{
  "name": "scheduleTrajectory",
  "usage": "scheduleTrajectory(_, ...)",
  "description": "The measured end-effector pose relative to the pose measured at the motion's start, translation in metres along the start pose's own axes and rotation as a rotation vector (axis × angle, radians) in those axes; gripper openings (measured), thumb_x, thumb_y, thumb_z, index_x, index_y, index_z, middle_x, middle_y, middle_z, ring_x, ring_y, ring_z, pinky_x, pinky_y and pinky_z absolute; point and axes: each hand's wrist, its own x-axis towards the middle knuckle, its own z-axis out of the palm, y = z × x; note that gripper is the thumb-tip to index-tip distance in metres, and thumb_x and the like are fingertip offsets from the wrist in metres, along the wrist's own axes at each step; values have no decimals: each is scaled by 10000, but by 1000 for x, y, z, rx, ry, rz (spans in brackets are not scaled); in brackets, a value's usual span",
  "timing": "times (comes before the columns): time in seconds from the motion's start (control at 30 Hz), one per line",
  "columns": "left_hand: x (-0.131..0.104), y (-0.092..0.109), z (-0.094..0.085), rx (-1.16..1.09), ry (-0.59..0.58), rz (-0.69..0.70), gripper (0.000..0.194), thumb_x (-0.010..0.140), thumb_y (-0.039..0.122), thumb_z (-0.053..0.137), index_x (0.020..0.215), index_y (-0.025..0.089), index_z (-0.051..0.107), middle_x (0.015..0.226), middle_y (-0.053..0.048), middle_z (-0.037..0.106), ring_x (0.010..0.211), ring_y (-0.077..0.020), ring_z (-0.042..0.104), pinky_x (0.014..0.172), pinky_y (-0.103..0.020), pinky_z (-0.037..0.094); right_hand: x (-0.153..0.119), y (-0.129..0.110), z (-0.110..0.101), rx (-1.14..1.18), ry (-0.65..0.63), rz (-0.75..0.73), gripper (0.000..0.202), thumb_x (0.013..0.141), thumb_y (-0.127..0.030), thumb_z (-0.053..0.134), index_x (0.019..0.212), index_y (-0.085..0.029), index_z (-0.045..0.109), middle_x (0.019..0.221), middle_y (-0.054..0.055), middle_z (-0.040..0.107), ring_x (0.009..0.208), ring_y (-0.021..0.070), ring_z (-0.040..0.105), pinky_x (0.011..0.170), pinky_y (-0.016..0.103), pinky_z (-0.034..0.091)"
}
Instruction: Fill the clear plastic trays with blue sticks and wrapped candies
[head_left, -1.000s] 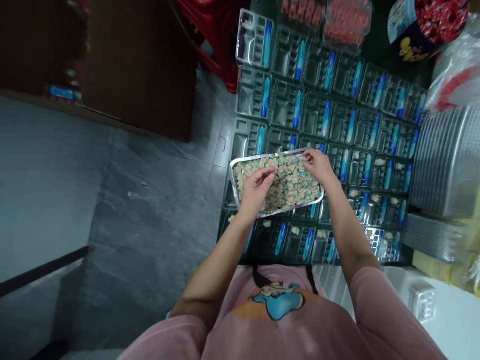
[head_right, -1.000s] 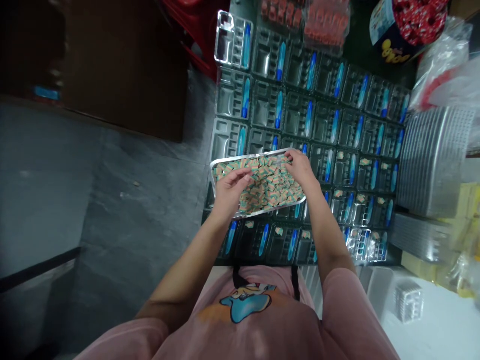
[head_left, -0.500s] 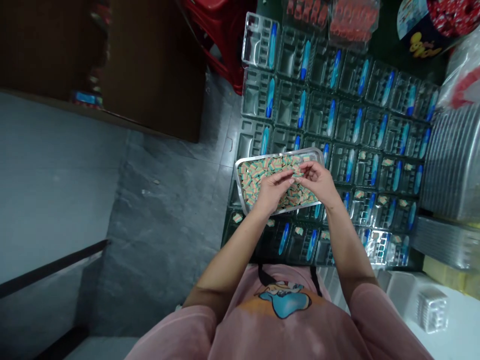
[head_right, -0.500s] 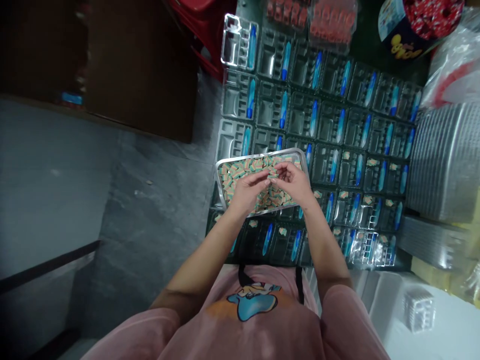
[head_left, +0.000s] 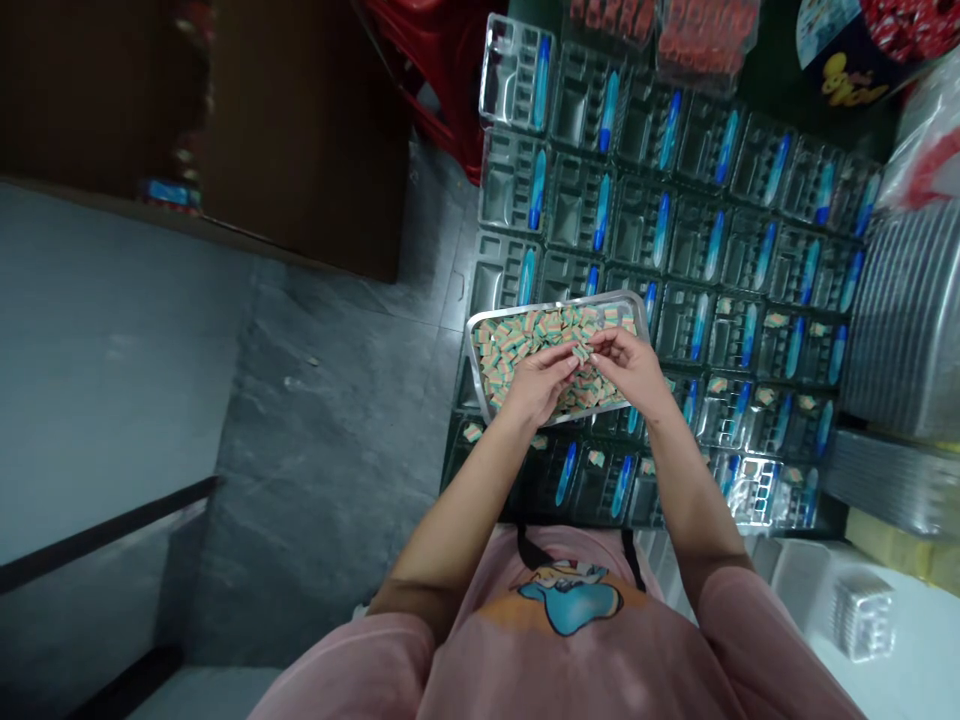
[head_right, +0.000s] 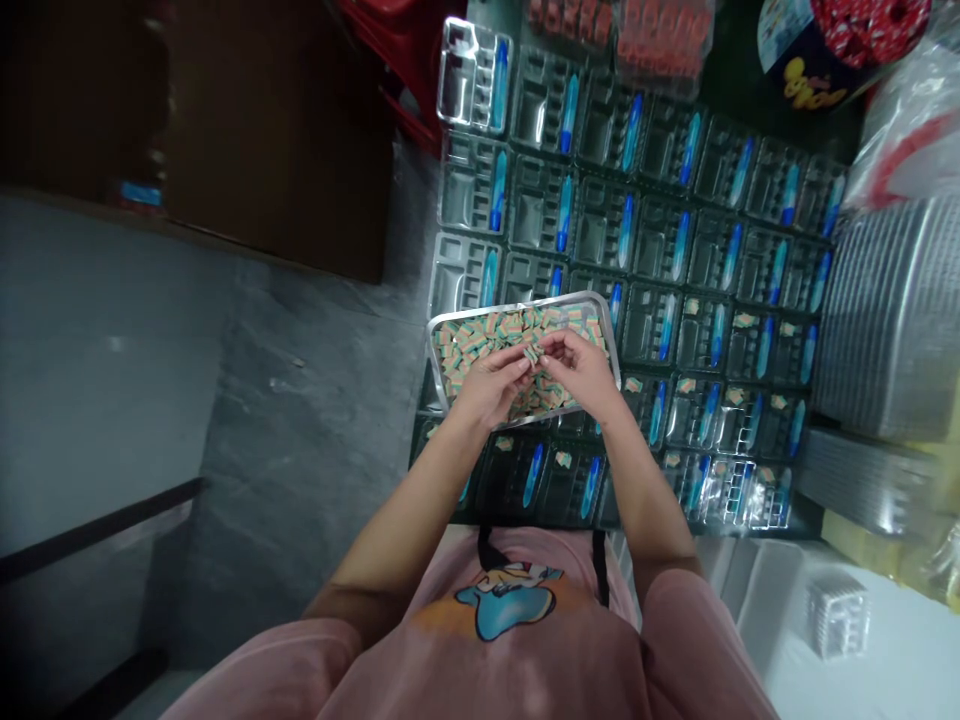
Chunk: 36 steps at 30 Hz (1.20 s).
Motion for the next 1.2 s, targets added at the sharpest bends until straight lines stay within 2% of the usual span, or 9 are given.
scheduleTrajectory(0.23,-1,-2,-3,-27,-1,18,427,528,285,897,917,182,751,791,-18,721,704,-125,643,708,-277,501,-8,3,7,-132,16,-23,186,832,-335,620,969,-218,664,907,24,645,800,148,607,741,295,514)
scheduleTrajectory(0.37,-2,-1,-5,-4,-6,51,470,521,283,893,957,199,739,802,-7,712,694,-117,637,701,-271,506,-6,4,2,-221,-39,-49,202,846,-340,600,990,-224,682,904,26,662,781,155,606,715,291,507)
scheduleTrajectory(0.43,-2,1,-7,-3,11,56,421,516,277,892,898,193,735,765,1,703,676,-111,631,678,-258,505,4,7,-9,-362,-10,-47,205,856,-329,582,991,-219,690,915,35,673,788,166,608,745,307,507)
scheduleTrajectory(0.57,-5,3,-12,-8,25,67,368,524,283,887,827,189,700,740,14,693,705,-116,649,710,-263,517,37,19,-36,-770,191,13,199,867,-247,544,982,-200,700,990,83,669,877,213,611,872,371,486)
scheduleTrajectory(0.73,-5,3,-18,18,37,106,368,527,285,885,828,190,694,709,24,677,710,-112,655,762,-278,521,68,32,-46,-1049,199,104,157,846,-196,596,963,-174,698,981,121,634,992,268,581,915,402,440)
scheduleTrajectory(0.9,-5,3,-16,25,53,125,367,514,301,886,810,195,697,703,17,677,667,-113,636,706,-275,528,73,35,-44,-1045,205,92,63,826,-185,613,842,-180,673,915,112,616,932,270,559,866,408,442)
scheduleTrajectory(1.07,-3,-2,-8,85,59,140,351,552,301,866,847,189,712,732,10,684,693,-120,640,734,-286,516,62,27,-43,-981,218,7,89,823,-165,552,795,-185,633,908,103,629,924,257,569,881,390,442)
scheduleTrajectory(1.2,-2,-6,3,104,57,168,339,540,294,865,834,195,728,1069,-50,715,860,-152,664,773,-291,518,37,14,-33,-758,197,-17,89,835,-232,542,811,-204,623,874,46,661,832,193,599,834,327,465)
